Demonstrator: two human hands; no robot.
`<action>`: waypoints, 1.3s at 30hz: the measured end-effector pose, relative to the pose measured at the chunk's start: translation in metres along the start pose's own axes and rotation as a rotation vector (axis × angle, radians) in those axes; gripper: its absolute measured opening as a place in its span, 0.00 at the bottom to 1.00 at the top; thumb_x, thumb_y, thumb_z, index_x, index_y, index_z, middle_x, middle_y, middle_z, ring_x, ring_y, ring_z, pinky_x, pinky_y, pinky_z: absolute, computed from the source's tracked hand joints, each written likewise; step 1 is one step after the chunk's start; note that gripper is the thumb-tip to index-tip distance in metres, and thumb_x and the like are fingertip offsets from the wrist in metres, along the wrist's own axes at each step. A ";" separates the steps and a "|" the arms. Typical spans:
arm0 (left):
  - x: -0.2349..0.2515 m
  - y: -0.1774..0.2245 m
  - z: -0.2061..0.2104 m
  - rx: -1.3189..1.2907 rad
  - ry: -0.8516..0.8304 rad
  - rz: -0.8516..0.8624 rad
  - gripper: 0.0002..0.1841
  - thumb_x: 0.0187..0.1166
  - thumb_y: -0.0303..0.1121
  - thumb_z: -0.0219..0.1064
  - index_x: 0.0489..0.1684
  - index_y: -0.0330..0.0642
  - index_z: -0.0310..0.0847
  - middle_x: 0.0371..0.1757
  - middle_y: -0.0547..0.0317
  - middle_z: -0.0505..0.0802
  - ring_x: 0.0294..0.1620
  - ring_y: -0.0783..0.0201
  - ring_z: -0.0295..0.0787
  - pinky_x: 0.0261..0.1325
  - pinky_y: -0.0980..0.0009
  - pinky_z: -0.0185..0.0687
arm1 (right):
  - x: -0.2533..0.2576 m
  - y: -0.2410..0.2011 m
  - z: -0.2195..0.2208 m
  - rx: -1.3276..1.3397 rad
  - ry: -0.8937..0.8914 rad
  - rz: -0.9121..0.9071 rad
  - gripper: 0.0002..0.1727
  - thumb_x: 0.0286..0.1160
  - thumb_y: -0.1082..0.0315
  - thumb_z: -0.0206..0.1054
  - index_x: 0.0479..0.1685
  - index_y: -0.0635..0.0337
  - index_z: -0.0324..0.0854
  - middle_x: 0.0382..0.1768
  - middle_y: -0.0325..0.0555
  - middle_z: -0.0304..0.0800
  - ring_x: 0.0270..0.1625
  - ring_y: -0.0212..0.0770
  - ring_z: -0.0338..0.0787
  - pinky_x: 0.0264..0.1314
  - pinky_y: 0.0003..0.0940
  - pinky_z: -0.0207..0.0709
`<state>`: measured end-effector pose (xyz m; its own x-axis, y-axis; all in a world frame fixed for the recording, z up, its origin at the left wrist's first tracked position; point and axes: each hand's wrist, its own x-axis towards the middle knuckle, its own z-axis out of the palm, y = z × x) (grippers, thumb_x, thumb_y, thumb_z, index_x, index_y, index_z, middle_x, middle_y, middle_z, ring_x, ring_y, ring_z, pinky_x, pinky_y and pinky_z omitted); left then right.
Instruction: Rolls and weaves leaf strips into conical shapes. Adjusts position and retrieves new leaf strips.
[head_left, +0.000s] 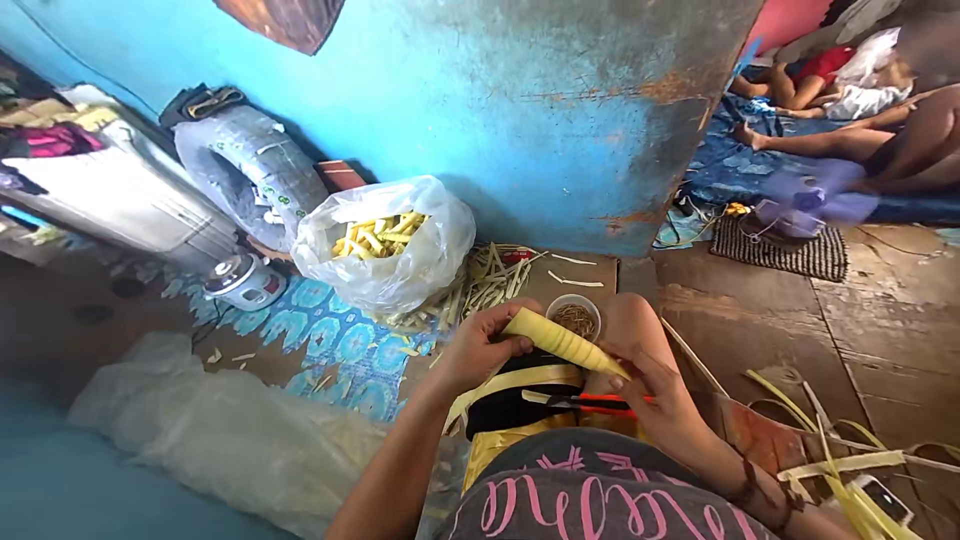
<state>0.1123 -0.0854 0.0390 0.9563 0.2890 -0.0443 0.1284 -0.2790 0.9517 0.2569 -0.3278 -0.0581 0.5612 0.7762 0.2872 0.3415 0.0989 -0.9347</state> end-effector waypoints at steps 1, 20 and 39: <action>0.002 0.002 0.001 0.011 -0.016 0.007 0.12 0.77 0.25 0.71 0.56 0.39 0.83 0.41 0.69 0.94 0.42 0.76 0.91 0.52 0.76 0.88 | 0.000 -0.007 -0.004 0.199 -0.049 0.184 0.20 0.89 0.63 0.56 0.70 0.64 0.81 0.49 0.38 0.92 0.42 0.23 0.89 0.46 0.19 0.85; 0.009 0.005 0.015 0.008 -0.036 0.000 0.10 0.78 0.24 0.70 0.54 0.35 0.83 0.37 0.65 0.93 0.39 0.76 0.91 0.52 0.75 0.88 | -0.017 -0.008 -0.023 0.391 -0.060 0.328 0.20 0.92 0.64 0.48 0.68 0.63 0.80 0.44 0.38 0.94 0.36 0.24 0.90 0.40 0.20 0.85; -0.005 -0.020 -0.011 -0.121 0.053 0.010 0.13 0.75 0.18 0.70 0.55 0.35 0.83 0.36 0.63 0.93 0.36 0.75 0.90 0.46 0.76 0.88 | -0.004 -0.019 0.000 0.552 -0.135 0.552 0.22 0.96 0.61 0.37 0.58 0.52 0.81 0.31 0.30 0.92 0.24 0.19 0.84 0.28 0.13 0.79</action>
<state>0.1019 -0.0718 0.0239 0.9416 0.3360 -0.0219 0.0836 -0.1703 0.9818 0.2479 -0.3326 -0.0416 0.4324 0.8682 -0.2433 -0.4029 -0.0553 -0.9136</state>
